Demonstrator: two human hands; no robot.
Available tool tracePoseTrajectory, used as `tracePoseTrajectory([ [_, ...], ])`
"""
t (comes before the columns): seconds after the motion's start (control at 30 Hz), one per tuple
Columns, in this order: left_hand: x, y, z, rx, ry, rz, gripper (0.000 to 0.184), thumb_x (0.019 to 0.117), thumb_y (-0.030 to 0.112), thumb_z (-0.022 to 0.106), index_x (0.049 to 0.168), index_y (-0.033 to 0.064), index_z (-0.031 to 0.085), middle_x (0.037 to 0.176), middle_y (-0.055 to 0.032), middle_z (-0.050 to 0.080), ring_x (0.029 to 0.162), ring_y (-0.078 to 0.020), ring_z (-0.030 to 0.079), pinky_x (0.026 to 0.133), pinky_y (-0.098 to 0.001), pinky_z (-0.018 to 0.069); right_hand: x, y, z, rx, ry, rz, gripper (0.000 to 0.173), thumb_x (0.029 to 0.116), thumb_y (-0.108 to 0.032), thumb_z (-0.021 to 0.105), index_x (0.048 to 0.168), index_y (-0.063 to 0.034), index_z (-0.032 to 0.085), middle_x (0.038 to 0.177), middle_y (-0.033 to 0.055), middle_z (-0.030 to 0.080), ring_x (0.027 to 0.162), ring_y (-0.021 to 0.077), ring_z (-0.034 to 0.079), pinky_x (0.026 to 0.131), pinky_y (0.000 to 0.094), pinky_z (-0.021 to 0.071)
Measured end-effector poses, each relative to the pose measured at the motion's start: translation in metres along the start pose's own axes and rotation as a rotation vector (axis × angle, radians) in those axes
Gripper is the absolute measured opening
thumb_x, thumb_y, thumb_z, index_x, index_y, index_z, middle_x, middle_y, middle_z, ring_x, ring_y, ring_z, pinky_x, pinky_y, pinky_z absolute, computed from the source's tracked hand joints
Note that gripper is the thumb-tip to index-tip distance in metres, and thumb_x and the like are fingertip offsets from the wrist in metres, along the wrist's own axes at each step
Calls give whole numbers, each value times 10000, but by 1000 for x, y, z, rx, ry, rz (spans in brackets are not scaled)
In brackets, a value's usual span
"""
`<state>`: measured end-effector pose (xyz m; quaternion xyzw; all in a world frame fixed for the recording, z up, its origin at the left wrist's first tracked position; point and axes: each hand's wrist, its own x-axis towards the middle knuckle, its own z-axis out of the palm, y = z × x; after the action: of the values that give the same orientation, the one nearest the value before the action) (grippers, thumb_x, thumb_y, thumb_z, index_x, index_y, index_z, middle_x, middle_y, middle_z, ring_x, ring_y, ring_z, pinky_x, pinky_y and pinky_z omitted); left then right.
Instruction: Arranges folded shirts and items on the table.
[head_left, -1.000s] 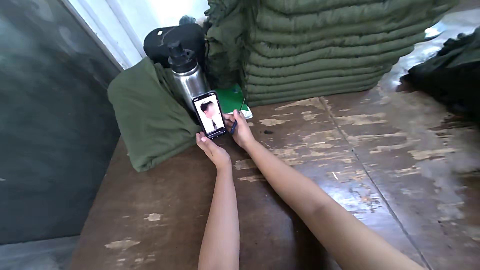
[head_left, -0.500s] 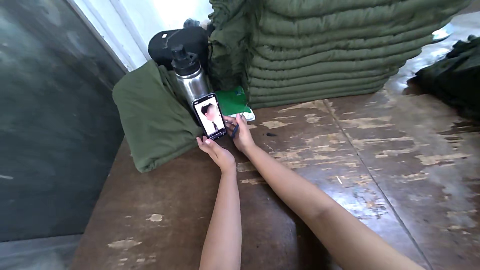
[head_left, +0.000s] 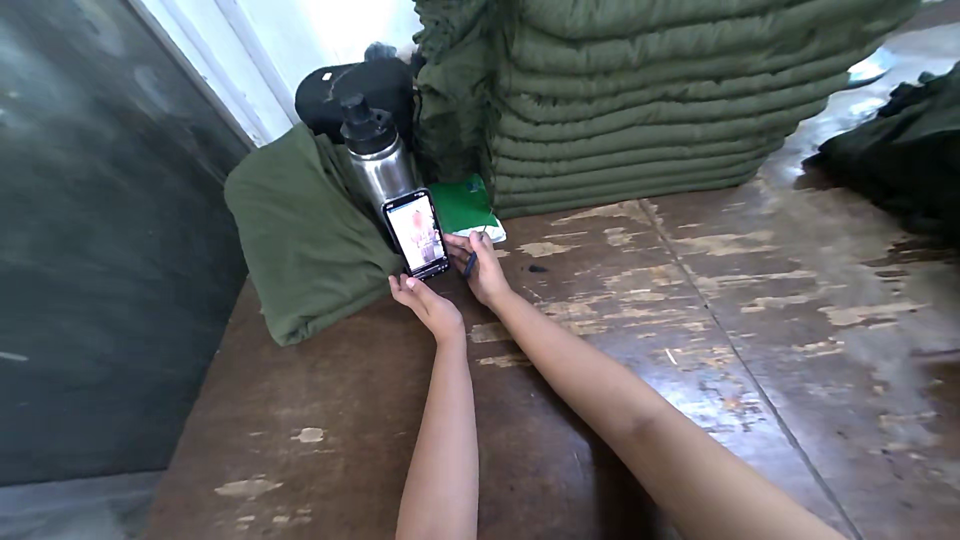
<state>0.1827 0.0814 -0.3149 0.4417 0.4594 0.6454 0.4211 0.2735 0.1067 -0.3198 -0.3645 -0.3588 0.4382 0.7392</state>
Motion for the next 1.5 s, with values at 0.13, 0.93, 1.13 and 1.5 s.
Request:
tracePoseTrajectory([
  [0.13, -1, 0, 1, 9, 16, 5, 647, 1105, 396, 243, 1624, 53, 64, 1649, -226, 212, 1502, -256, 301, 1207, -392, 286, -3, -4, -3, -4, 38, 18, 467, 1087, -368, 300, 1364, 7, 334, 1351, 182, 606, 1234, 190, 611, 1021, 347, 494],
  [0.93, -124, 50, -98, 233, -1083, 11, 313, 1022, 128, 583, 1263, -61, 647, 1152, -173, 714, 1029, -195, 715, 953, -339, 575, 139, -263, 17, 175, 540, -134, 424, 1133, -282, 345, 1519, -107, 342, 1290, 172, 533, 829, 215, 658, 663, 293, 579],
  [1.13, -115, 51, -100, 60, -1019, -224, 288, 1041, 76, 536, 1281, -74, 591, 1099, -130, 716, 957, -137, 721, 896, -302, 592, 165, -272, 0, -369, 576, -271, 472, 1108, -420, 397, 1351, -32, 512, 891, 57, 552, 611, 111, 521, 564, 267, 480],
  [1.5, -158, 52, -68, 533, -1356, 305, 436, 992, 350, 643, 1338, 84, 658, 1268, -107, 700, 1219, -249, 642, 1117, -485, 451, -22, -467, 17, -531, 335, -898, 126, 1007, -182, 590, 1089, -113, 524, 861, -38, 614, 667, 61, 596, 592, 257, 545],
])
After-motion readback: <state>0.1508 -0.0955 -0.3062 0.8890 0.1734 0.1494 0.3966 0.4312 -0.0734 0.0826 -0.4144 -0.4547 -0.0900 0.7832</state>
